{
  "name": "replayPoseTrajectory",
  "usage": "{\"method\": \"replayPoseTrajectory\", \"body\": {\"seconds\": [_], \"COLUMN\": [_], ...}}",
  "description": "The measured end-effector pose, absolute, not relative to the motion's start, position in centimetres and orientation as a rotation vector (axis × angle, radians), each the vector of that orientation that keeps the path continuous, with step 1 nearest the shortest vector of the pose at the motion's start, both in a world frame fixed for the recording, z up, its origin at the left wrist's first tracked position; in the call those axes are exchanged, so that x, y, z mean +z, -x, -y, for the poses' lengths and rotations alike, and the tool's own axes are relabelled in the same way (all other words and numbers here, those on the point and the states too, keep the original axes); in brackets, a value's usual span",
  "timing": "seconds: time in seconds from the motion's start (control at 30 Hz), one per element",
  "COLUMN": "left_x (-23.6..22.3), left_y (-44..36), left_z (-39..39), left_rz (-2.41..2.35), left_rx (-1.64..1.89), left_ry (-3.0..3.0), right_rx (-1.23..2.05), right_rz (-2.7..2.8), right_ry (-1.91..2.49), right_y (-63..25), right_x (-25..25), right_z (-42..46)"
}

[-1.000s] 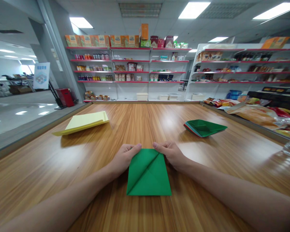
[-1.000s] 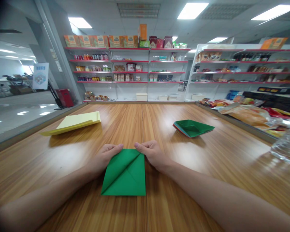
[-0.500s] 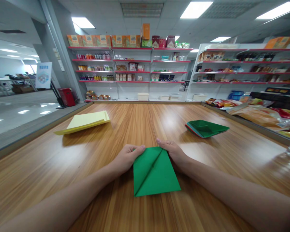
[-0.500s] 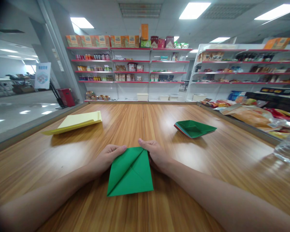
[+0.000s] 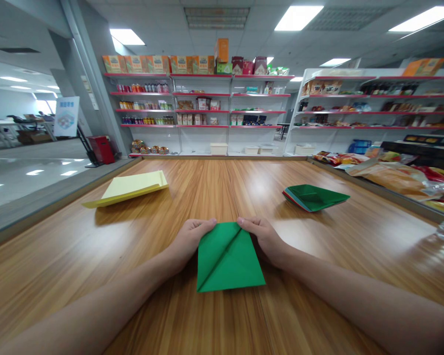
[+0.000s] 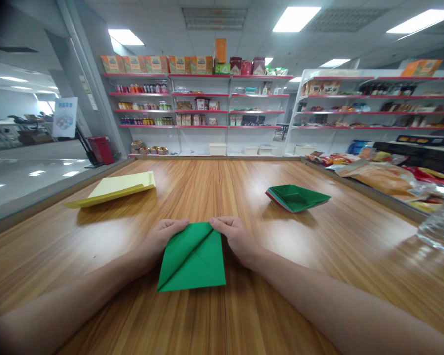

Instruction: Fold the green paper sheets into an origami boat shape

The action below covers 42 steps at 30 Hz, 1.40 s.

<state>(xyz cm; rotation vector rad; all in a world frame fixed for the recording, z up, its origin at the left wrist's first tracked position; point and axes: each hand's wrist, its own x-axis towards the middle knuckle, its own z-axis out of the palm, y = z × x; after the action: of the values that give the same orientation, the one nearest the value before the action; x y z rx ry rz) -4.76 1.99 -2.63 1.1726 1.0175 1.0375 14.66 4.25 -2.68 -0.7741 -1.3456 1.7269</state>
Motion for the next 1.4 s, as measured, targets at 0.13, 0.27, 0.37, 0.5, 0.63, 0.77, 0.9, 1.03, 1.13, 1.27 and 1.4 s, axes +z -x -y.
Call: {"method": "replayPoseTrajectory", "body": {"seconds": [0.13, 0.27, 0.37, 0.5, 0.63, 0.77, 0.9, 1.03, 1.13, 1.27, 1.4], "left_x": [-2.55, -2.41, -2.26, -2.14, -2.12, -2.07, -1.94, -2.14, -2.47, -2.50, -2.10], "left_y": [4.74, 4.66, 4.56, 4.46, 4.47, 4.33, 4.00, 3.96, 4.14, 4.20, 4.01], "left_z": [-1.97, -1.84, -1.68, -1.57, -1.63, -1.60, -1.36, -1.47, -1.85, -2.06, -1.74], "left_rz": [-1.031, -1.040, -1.018, -1.007, -0.995, -0.994, -1.016, -1.071, -1.095, -1.072, -1.043], "left_rx": [1.032, 1.037, 1.017, 1.004, 0.995, 0.985, 1.057, 1.323, 1.473, 1.510, 1.413], "left_ry": [-1.184, -1.226, -1.252, -1.292, -1.332, -1.332, -1.261, -1.116, -1.047, -1.024, -1.104], "right_rx": [1.617, 1.530, 1.467, 1.451, 1.539, 1.663, 1.745, 1.820, 1.749, 1.656, 1.560], "right_rz": [1.484, 1.586, 1.633, 1.647, 1.548, 1.386, 1.225, 1.118, 1.143, 1.266, 1.756], "right_ry": [0.799, 0.873, 0.925, 0.931, 0.915, 0.949, 0.920, 0.787, 0.729, 0.768, 0.947], "right_y": [-14.71, -14.81, -14.85, -14.83, -14.81, -14.75, -14.67, -14.79, -14.76, -14.60, -14.48], "right_x": [-3.26, -3.46, -3.45, -3.47, -3.33, -2.85, -2.53, -2.56, -2.58, -2.71, -2.83], "right_z": [-4.53, -4.70, -4.76, -4.82, -4.86, -4.77, -4.76, -5.11, -5.26, -5.11, -4.72]}}
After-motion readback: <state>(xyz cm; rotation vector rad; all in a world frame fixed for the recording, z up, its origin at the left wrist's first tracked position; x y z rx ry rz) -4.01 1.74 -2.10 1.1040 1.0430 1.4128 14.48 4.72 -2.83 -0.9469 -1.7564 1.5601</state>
